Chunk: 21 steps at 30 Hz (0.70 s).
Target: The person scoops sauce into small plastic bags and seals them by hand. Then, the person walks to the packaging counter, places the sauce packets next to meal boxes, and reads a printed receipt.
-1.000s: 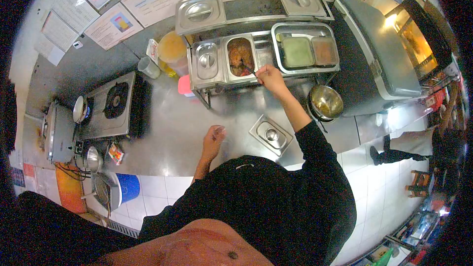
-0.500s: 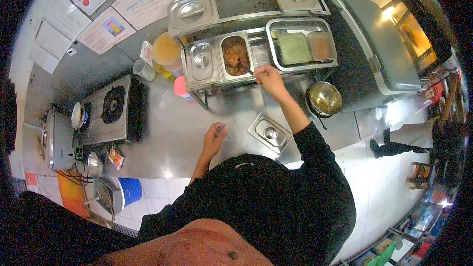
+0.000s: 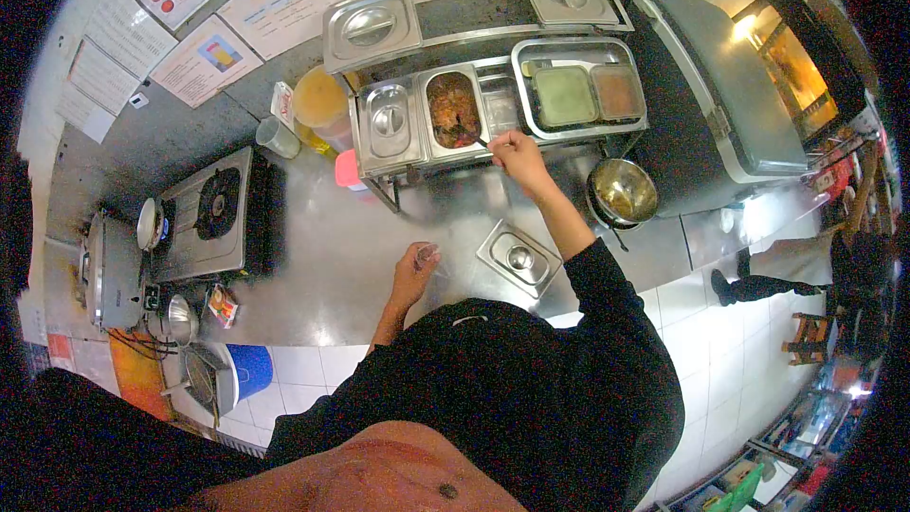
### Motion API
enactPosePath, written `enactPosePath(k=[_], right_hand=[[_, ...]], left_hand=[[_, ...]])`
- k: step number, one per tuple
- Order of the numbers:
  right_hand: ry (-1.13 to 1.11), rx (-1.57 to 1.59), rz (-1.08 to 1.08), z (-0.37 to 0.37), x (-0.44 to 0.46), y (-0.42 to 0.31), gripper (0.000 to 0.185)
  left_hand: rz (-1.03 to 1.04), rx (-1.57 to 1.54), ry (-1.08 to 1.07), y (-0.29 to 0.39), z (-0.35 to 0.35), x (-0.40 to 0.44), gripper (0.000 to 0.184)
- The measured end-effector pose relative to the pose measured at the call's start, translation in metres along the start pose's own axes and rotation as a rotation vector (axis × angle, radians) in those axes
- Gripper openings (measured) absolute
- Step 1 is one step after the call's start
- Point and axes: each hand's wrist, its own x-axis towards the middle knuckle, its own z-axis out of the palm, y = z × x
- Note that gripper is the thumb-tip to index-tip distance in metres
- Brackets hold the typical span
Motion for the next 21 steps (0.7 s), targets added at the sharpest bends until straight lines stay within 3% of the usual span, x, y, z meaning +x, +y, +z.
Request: enactPosePath(k=[21], right_hand=[[-0.018,0.040,-0.055,0.001,-0.005,0.002,0.010]], left_hand=[[0.006,0.059,-0.131,-0.012,0.005,0.016,0.031]])
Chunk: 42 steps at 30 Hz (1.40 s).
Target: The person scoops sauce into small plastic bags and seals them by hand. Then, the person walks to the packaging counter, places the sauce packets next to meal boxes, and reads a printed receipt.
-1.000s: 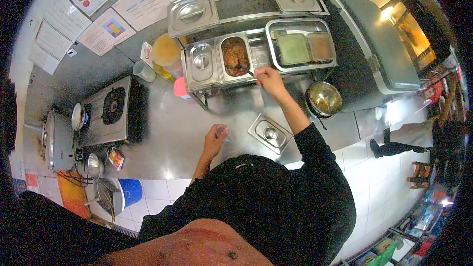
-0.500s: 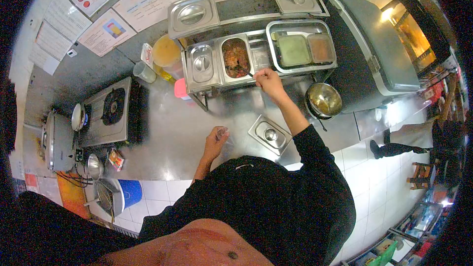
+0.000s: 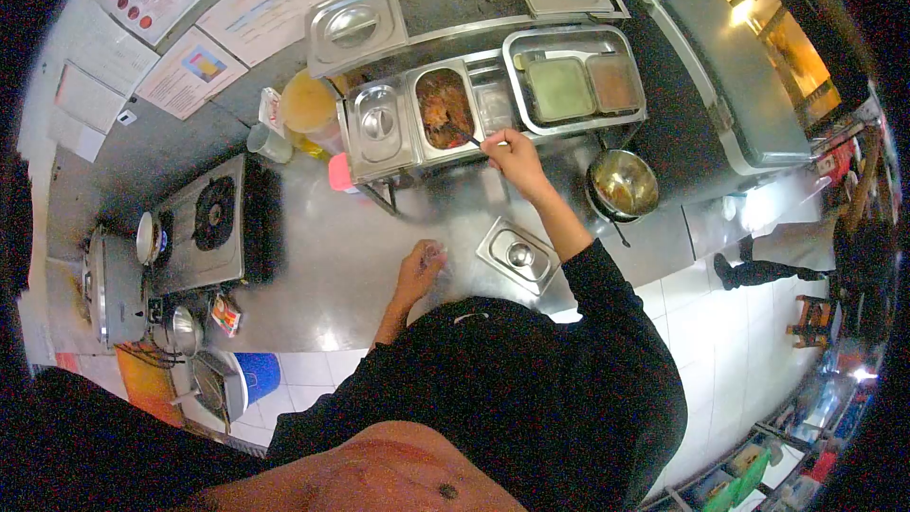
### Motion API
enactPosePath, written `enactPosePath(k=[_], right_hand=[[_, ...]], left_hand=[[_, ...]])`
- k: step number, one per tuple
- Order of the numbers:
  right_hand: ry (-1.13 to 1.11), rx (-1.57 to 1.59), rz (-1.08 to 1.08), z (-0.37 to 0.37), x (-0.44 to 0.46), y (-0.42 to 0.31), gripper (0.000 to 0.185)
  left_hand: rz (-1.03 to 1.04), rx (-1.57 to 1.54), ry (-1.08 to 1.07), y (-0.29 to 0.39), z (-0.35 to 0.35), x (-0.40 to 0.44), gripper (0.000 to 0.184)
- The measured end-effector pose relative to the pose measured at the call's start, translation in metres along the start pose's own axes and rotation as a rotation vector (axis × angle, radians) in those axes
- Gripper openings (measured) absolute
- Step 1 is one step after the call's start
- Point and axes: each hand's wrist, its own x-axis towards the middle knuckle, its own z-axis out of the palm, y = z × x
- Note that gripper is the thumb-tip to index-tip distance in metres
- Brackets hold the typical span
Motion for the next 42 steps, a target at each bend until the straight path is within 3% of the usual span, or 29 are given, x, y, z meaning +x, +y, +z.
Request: enactPosePath(k=[10,12,25,30,42], right_hand=[[0.060,0.003,0.024,0.001,-0.002,-0.001,0.009],[0.015,0.116,0.135,-0.002,-0.003,-0.004,0.009],[0.052,0.043,0.135,0.004,-0.007,-0.011,0.012],[0.085,-0.121,-0.216,0.006,-0.007,-0.001,0.008],[0.243,-0.474,-0.386,0.004,-0.013,0.010,0.014]], left_hand=[[0.022,0.161,-0.005,0.007,-0.006,0.010,0.032],[0.016,0.132,-0.004,0.004,-0.006,0.008,0.033],[-0.022,0.046,0.019,0.009,-0.005,-0.006,0.033],[-0.005,0.042,0.032,0.005,-0.004,-0.007,0.033],[0.018,0.025,0.024,0.003,-0.002,-0.011,0.032]])
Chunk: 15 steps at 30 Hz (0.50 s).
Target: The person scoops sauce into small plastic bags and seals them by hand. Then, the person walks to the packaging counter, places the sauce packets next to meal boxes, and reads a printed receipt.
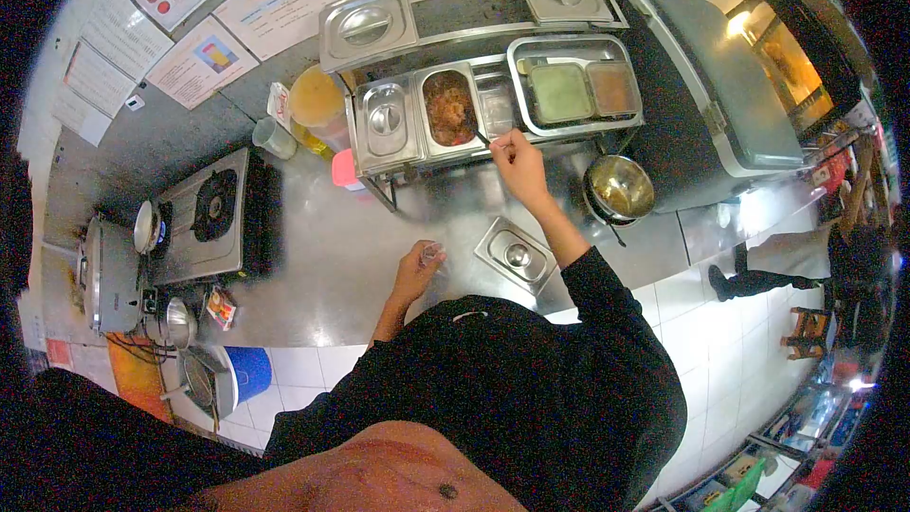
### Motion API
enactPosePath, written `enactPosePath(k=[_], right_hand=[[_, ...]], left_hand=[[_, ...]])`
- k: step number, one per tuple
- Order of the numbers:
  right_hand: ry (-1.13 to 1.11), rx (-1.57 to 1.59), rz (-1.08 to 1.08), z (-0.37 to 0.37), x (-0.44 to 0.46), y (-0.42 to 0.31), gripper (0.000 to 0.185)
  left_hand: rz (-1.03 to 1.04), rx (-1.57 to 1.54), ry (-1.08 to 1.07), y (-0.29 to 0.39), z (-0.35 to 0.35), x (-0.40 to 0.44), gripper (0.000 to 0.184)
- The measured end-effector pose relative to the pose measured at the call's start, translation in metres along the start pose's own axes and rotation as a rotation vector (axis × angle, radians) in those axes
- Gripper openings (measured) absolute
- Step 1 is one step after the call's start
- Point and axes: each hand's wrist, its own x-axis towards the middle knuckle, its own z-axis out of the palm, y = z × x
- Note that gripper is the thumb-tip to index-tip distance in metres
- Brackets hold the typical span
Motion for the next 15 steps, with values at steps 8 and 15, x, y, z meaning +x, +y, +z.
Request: enactPosePath(k=[8,15], right_hand=[[0.027,-0.151,-0.062,0.002,-0.002,-0.001,0.016],[0.046,-0.169,-0.100,0.006,-0.003,0.004,0.015]], left_hand=[[-0.024,-0.016,-0.005,-0.003,0.000,0.001,0.031],[-0.044,-0.023,-0.024,-0.010,0.000,0.003,0.031]])
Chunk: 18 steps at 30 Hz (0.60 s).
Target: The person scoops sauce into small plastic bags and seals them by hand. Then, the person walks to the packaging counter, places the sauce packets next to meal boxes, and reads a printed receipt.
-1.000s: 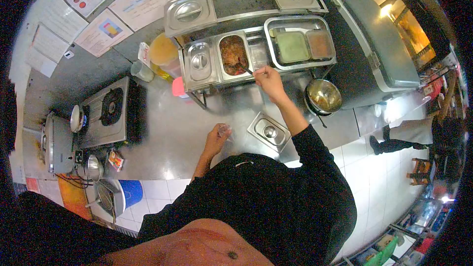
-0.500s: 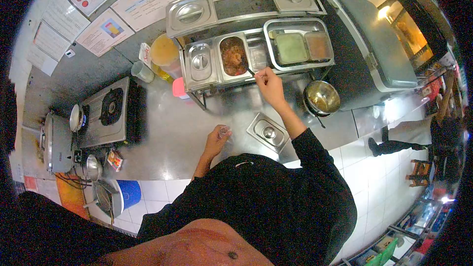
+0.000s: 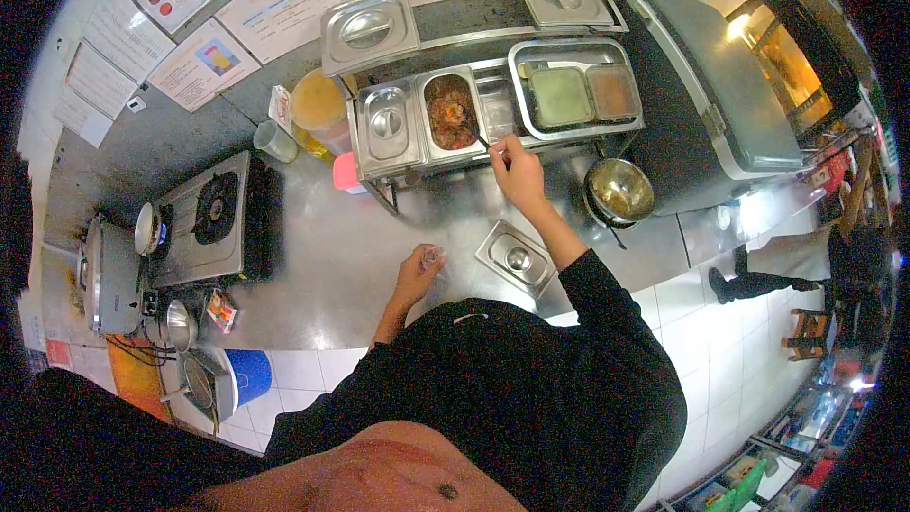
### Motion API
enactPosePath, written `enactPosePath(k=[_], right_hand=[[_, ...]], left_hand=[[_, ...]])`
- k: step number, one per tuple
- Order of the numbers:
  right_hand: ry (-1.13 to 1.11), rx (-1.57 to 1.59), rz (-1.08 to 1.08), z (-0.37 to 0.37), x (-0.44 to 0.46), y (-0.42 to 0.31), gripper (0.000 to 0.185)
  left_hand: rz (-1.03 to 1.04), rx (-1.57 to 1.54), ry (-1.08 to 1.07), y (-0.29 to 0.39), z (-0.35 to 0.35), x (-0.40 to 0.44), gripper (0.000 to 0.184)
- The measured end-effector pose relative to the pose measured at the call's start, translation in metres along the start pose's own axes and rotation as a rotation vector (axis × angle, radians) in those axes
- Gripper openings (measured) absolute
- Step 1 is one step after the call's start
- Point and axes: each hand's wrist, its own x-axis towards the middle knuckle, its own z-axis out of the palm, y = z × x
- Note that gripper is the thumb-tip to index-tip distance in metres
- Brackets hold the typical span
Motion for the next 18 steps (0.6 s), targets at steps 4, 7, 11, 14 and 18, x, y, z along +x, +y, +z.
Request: enactPosePath(k=[4,7,11,14,18], right_hand=[[0.019,-0.006,-0.010,0.001,0.000,0.001,0.016],[0.037,-0.020,-0.023,0.002,0.001,0.001,0.016],[0.052,0.034,-0.023,0.007,0.005,0.002,0.016],[-0.004,0.037,0.067,0.009,0.010,0.000,0.016],[0.045,0.069,0.082,0.012,0.011,-0.005,0.015]], left_hand=[[-0.033,0.028,0.001,0.000,0.001,0.000,0.033],[-0.038,0.026,-0.003,0.003,0.000,-0.001,0.034],[-0.040,0.102,-0.012,0.003,0.000,0.005,0.034],[0.052,0.112,0.008,-0.006,0.003,0.013,0.035],[0.053,0.116,0.010,-0.002,-0.002,0.020,0.034]])
